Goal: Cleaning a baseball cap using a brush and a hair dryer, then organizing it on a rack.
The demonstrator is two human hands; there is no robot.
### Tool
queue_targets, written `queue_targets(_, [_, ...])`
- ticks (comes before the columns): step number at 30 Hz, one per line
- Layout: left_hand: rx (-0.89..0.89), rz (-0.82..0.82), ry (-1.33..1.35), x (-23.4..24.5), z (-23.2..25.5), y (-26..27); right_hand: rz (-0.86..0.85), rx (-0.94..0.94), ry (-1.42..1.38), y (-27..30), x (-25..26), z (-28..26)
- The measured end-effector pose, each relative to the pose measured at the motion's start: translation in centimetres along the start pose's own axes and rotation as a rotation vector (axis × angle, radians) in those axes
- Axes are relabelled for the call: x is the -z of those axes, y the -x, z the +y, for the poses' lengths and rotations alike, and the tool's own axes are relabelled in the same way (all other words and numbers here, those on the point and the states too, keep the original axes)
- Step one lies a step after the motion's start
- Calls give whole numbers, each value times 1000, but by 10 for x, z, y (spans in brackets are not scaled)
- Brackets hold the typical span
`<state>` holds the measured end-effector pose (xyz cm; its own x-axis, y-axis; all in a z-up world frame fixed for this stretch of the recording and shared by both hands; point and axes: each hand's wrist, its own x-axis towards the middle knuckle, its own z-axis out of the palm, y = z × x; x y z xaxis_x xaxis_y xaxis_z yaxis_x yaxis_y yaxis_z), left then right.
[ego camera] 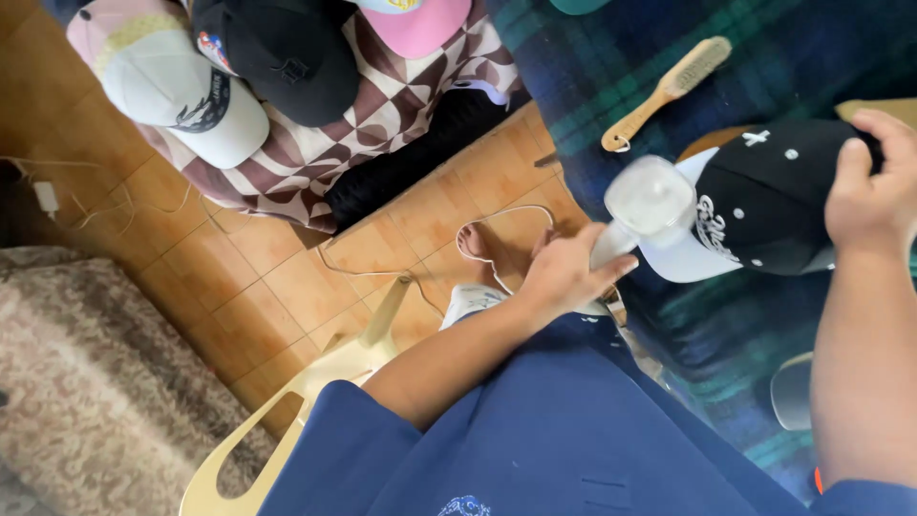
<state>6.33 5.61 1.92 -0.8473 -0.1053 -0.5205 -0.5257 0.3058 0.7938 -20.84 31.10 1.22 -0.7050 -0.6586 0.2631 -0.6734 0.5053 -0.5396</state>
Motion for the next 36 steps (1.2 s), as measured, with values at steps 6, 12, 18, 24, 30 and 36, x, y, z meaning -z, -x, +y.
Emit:
queue_targets(6, [148,38,53,4,30,-19,96,88,228,-1,1,13])
queue_targets(12, [204,173,127,-20,41,-8,133,94,214,-8,-4,18])
queue_targets(18, [324,263,140,-79,41,43,210,156,212,-15,-8,16])
queue_targets(24, [308,401,34,-77,50,8,273,238,231,-17,-12,17])
queue_targets(30, [281,394,171,-42,86,-26,274,178,245,-19,-14,15])
queue_targets(36, [304,461,104,-76,54,-3,265,215,246,-22,-16,21])
